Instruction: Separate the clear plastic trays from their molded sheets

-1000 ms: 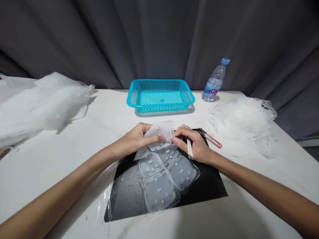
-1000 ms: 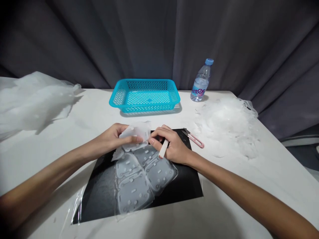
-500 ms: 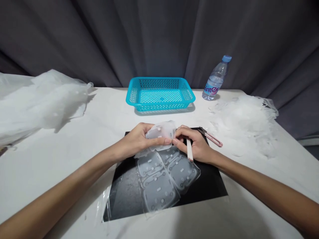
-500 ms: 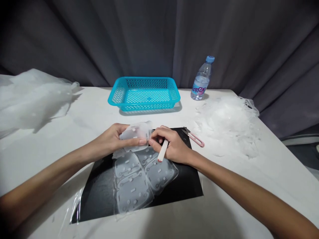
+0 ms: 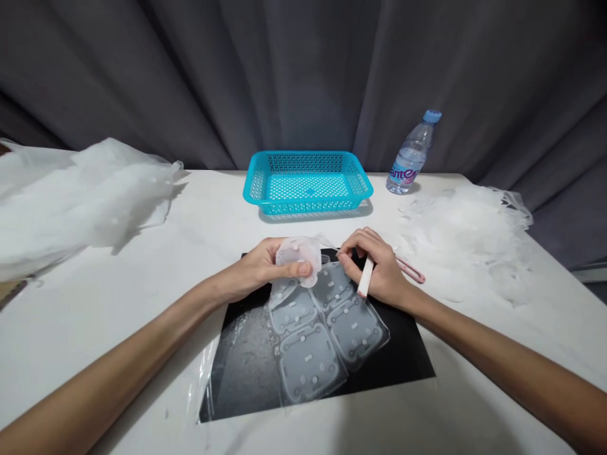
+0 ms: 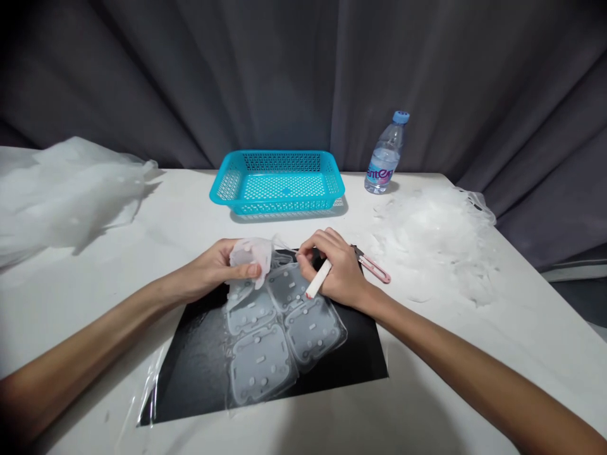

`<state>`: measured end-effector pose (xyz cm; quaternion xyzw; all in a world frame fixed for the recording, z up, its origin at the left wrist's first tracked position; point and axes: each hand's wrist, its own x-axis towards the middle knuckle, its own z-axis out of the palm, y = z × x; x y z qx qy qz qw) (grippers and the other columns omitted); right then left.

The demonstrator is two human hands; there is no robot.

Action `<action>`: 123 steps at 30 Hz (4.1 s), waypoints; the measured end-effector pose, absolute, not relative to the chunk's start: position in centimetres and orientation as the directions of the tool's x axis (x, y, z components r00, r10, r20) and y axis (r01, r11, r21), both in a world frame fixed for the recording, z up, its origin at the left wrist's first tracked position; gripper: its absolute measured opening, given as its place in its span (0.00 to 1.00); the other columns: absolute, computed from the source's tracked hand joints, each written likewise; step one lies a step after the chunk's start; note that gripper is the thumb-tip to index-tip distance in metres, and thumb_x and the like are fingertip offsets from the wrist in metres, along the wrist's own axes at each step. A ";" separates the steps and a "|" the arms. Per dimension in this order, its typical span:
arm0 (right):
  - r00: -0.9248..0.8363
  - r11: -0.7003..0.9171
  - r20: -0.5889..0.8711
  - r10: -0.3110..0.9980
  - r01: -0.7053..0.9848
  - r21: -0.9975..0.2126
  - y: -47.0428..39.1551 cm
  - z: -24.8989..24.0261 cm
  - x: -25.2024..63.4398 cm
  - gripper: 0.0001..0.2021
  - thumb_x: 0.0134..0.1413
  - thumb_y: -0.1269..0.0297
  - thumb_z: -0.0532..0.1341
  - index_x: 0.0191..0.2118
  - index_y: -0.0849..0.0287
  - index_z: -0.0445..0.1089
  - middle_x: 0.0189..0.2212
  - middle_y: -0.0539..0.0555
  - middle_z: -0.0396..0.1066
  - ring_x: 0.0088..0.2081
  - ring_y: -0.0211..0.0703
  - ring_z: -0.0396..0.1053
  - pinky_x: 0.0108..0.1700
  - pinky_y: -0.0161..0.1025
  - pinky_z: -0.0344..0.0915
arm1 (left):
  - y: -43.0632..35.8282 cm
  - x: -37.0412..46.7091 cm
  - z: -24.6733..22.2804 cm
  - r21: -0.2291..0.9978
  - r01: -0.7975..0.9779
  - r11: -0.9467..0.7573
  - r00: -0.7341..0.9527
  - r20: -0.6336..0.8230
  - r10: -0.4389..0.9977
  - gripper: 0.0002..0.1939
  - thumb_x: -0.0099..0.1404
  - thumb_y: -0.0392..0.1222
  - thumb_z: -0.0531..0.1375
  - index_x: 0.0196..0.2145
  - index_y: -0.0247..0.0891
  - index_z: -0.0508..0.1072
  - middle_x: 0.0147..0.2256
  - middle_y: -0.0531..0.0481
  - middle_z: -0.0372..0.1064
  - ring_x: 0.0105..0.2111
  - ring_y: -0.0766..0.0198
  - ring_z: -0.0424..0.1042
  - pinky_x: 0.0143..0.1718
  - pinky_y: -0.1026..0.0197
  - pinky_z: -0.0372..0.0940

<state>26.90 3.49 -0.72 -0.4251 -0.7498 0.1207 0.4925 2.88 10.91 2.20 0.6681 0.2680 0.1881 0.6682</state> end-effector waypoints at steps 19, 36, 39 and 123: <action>-0.537 0.731 0.790 0.297 0.660 0.174 2.6 -0.7 27.5 0.16 0.66 0.72 0.64 0.54 0.45 0.72 0.46 0.52 0.76 0.40 0.42 0.72 0.44 0.39 0.73 | 9.9 4.4 1.3 0.991 0.132 -0.014 0.745 -0.089 0.661 0.19 0.67 0.54 0.68 0.45 0.35 0.76 0.38 0.50 0.74 0.36 0.63 0.70 0.39 0.64 0.66; -0.564 0.752 0.659 0.497 0.660 -0.002 3.7 -1.5 27.4 0.15 0.64 0.72 0.60 0.55 0.59 0.70 0.41 0.59 0.74 0.41 0.51 0.68 0.41 0.45 0.70 | 9.7 2.8 0.6 0.979 0.180 -0.094 0.728 -0.069 0.682 0.33 0.59 0.44 0.73 0.57 0.40 0.63 0.37 0.53 0.70 0.33 0.65 0.69 0.36 0.62 0.65; -0.631 0.743 0.647 0.428 0.653 0.146 3.4 -1.6 27.2 0.16 0.65 0.67 0.64 0.57 0.56 0.73 0.48 0.61 0.75 0.46 0.53 0.68 0.46 0.46 0.71 | 9.8 2.9 0.4 0.973 0.188 -0.131 0.720 -0.046 0.692 0.31 0.59 0.46 0.73 0.55 0.39 0.65 0.36 0.54 0.70 0.33 0.65 0.70 0.36 0.63 0.65; -0.496 0.264 0.105 0.862 0.264 -0.928 6.0 1.7 28.6 0.15 0.67 0.51 0.64 0.38 0.59 0.74 0.28 0.46 0.62 0.30 0.37 0.58 0.35 0.36 0.57 | 7.3 4.9 0.4 0.989 0.146 0.030 0.537 -0.105 0.837 0.19 0.64 0.55 0.70 0.36 0.33 0.80 0.32 0.50 0.77 0.31 0.66 0.71 0.32 0.66 0.63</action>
